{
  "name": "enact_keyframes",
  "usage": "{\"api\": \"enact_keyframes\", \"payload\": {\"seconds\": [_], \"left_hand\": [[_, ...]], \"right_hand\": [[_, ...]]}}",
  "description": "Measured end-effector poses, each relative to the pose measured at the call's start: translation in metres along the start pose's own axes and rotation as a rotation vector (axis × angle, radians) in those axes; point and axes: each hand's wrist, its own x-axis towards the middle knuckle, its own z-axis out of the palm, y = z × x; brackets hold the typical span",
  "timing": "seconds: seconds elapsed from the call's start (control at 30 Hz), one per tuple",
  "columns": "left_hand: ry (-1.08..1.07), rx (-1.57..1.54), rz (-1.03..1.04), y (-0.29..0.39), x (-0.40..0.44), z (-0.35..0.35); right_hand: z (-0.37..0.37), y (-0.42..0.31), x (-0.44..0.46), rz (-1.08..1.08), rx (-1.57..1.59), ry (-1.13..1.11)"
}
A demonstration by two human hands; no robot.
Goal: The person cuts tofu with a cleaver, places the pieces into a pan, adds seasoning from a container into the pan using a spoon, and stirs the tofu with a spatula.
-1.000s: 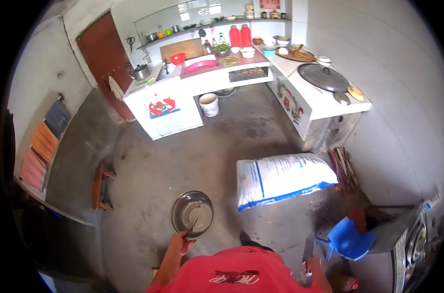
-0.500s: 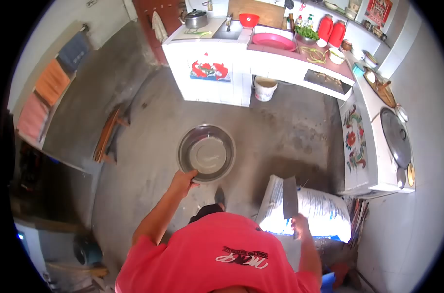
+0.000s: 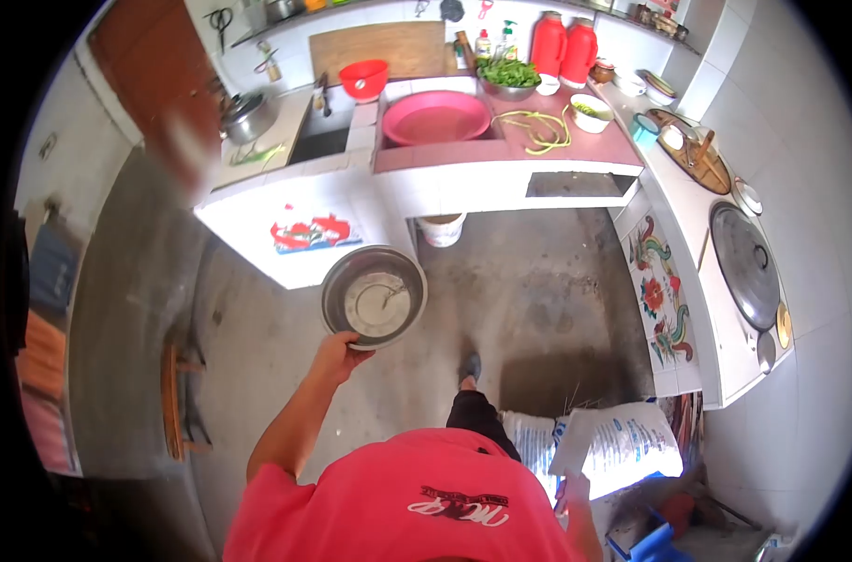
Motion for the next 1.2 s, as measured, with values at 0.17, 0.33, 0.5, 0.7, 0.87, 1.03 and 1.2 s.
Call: {"api": "enact_keyframes", "payload": {"seconds": [0.17, 0.33, 0.5, 0.7, 0.87, 1.03, 1.2], "left_hand": [[0.0, -0.111, 0.0, 0.094, 0.115, 0.089], [-0.129, -0.221, 0.064, 0.186, 0.241, 0.174], [0.158, 0.519, 0.849, 0.255, 0.381, 0.245], [0.268, 0.884, 1.344, 0.325, 0.443, 0.274], [0.212, 0.561, 1.29, 0.364, 0.485, 0.201], [0.496, -0.015, 0.609, 0.361, 0.486, 0.025], [0.893, -0.494, 0.556, 0.376, 0.44, -0.06]], "right_hand": [[0.024, -0.206, 0.13, -0.166, 0.214, -0.142], [0.071, -0.444, 0.177, -0.334, 0.182, -0.293], [0.145, -0.595, 0.193, -0.486, 0.25, -0.343], [0.224, -0.684, 0.223, -0.512, 0.238, -0.323], [0.282, -0.755, 0.252, -0.47, 0.18, -0.314], [0.333, -0.816, 0.303, -0.391, 0.277, -0.421], [0.42, -0.892, 0.383, -0.255, 0.432, -0.532]]}}
